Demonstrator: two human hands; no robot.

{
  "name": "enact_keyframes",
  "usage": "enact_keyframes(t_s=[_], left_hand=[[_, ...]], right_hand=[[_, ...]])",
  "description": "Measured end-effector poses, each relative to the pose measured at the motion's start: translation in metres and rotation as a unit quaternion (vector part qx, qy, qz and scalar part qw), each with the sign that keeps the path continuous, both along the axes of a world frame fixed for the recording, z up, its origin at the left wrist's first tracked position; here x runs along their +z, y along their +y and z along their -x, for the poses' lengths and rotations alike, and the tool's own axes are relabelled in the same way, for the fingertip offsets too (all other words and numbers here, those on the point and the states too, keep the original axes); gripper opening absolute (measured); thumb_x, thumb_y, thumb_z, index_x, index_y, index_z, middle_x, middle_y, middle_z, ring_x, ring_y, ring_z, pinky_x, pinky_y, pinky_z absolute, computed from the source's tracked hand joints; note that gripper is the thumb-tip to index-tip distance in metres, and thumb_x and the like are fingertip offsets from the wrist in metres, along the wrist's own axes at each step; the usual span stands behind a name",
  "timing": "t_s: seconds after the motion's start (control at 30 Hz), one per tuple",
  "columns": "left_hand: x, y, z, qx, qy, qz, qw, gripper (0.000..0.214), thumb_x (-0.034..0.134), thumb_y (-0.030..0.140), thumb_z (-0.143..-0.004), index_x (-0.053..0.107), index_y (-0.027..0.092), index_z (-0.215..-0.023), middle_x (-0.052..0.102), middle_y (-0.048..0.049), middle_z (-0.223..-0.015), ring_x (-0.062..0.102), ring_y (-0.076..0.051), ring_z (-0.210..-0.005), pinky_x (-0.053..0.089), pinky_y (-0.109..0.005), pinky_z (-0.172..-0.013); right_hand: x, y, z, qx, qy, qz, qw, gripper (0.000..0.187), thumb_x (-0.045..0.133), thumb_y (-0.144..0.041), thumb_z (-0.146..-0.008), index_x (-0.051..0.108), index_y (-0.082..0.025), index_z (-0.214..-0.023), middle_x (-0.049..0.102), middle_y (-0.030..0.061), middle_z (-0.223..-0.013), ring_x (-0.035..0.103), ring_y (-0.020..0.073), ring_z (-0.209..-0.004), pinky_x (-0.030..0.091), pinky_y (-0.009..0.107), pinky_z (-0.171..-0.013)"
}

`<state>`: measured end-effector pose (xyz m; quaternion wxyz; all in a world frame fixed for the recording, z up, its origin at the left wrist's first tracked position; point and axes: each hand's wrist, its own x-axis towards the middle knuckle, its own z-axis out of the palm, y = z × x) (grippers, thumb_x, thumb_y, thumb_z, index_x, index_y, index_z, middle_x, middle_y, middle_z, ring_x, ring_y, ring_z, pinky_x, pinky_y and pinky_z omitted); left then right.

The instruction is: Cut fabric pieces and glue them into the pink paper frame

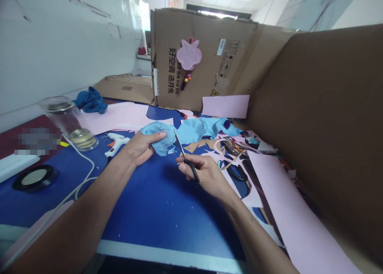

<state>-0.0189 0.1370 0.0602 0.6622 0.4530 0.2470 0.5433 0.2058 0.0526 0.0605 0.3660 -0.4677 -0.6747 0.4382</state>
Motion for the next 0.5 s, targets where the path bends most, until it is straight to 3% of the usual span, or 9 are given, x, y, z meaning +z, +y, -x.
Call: enact_keyframes(t_s=[0.2,0.5], left_hand=[[0.0009,0.0004,-0.0008,0.062,-0.01,0.005,0.998,0.038,0.103,0.032,-0.061,0.08,0.015,-0.085,0.078,-0.0047,-0.083,0.072,-0.017,-0.077,0.06,-0.033,-0.081],[0.0023,-0.0028,0.0013,0.013,0.027,-0.032,0.999,0.028,0.098,0.034,-0.068,0.081,0.016,-0.081,0.076,-0.0036,-0.077,0.068,-0.017,-0.069,0.059,-0.032,-0.073]], right_hand=[[-0.0007,0.0004,-0.0009,0.0,-0.01,0.01,1.0,0.044,0.075,-0.056,-0.09,0.081,-0.017,-0.11,0.058,-0.0016,-0.066,0.055,0.0163,-0.063,0.047,0.031,-0.063],[-0.0051,0.0011,-0.0024,0.015,0.003,0.016,1.0,0.043,0.076,-0.054,-0.091,0.081,-0.017,-0.111,0.061,-0.0012,-0.068,0.056,0.0161,-0.065,0.047,0.03,-0.066]])
